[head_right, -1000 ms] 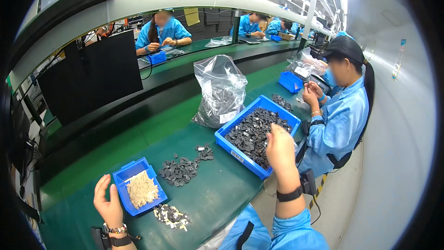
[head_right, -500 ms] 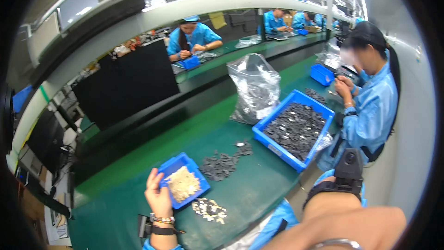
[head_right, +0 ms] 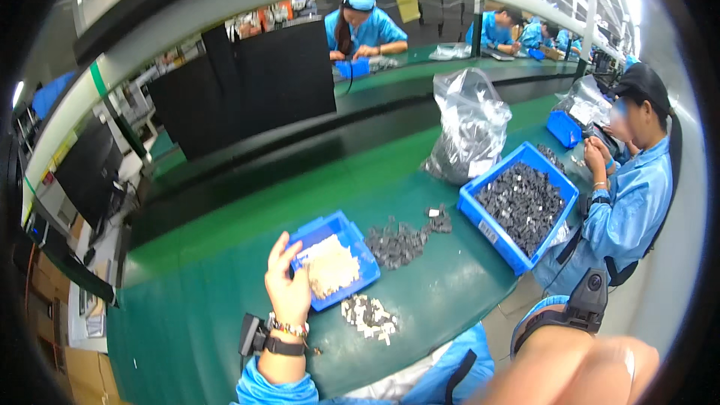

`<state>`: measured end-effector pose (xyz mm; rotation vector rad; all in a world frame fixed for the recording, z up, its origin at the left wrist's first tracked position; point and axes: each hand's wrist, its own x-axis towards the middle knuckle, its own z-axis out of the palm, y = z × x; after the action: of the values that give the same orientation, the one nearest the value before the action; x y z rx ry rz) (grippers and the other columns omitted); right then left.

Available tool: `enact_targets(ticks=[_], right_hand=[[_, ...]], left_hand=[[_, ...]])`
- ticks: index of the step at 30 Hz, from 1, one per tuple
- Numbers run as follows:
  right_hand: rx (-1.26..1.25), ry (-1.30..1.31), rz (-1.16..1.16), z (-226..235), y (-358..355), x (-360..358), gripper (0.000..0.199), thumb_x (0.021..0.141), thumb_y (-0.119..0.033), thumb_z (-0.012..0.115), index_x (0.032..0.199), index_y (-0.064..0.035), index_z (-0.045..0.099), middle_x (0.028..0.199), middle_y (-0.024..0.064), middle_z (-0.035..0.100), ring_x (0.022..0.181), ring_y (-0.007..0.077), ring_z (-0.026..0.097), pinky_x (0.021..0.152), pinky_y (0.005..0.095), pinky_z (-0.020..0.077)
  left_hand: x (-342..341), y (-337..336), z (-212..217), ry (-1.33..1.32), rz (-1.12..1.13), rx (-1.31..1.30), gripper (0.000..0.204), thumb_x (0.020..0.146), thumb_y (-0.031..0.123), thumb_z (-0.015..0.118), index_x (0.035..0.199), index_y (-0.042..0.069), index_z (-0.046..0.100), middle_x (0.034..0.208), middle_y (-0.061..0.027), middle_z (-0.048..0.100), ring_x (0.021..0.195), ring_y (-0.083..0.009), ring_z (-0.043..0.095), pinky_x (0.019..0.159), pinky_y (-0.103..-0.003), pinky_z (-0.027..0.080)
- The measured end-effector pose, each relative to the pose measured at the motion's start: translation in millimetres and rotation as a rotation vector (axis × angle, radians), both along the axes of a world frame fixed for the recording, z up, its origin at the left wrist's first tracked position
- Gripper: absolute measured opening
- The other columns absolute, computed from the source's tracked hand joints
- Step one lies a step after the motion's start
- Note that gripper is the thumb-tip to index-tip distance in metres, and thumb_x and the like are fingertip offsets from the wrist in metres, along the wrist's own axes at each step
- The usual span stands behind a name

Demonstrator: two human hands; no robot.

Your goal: Assembling small plastic and metal components at a manufacturing workstation.

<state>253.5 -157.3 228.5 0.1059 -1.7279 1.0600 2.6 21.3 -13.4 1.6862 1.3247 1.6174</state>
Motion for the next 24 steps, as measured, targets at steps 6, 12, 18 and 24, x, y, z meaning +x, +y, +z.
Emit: enact_targets(ticks=[6,12,18,24], right_hand=[[0.037,-0.932,-0.833,-85,58,-21,0.029,0.075,0.008,0.062,0.102,-0.0008,0.065,0.093,0.0142,0.065,0.084,0.0340,0.063,0.072,0.0389,0.0525],[-0.082,-1.134,-0.810,-197,66,-32,0.023,0.078,-0.004,0.068,0.101,-0.0023,0.068,0.093,0.0116,0.064,0.085,0.0331,0.061,0.078,0.0404,0.0504],[-0.017,-1.318,-0.911,-203,72,-42,0.023,0.079,-0.013,0.070,0.100,-0.0048,0.069,0.089,0.0082,0.061,0.084,0.0284,0.058,0.078,0.0378,0.0483],[0.313,-1.391,-0.873,-206,76,-43,0.018,0.078,-0.012,0.061,0.092,-0.0040,0.070,0.089,0.0076,0.060,0.089,0.0245,0.057,0.077,0.0368,0.0475]], left_hand=[[5,7,-1,-0.088,0.008,-0.016,0.040,0.073,-0.008,0.054,0.108,0.001,0.071,0.136,-0.0198,0.055,0.123,-0.0335,0.054,0.104,-0.039,0.042],[3,-1,4,-0.100,-0.029,0.014,0.042,0.074,-0.010,0.051,0.110,0.000,0.070,0.138,-0.0185,0.054,0.128,-0.0294,0.051,0.107,-0.038,0.039],[5,1,3,-0.108,-0.025,-0.005,0.039,0.074,-0.009,0.051,0.107,0.000,0.071,0.140,-0.0183,0.053,0.129,-0.0295,0.051,0.107,-0.038,0.039],[4,1,1,-0.126,-0.044,-0.008,0.039,0.074,-0.009,0.052,0.106,0.000,0.071,0.140,-0.0175,0.052,0.129,-0.0293,0.051,0.108,-0.038,0.038]])
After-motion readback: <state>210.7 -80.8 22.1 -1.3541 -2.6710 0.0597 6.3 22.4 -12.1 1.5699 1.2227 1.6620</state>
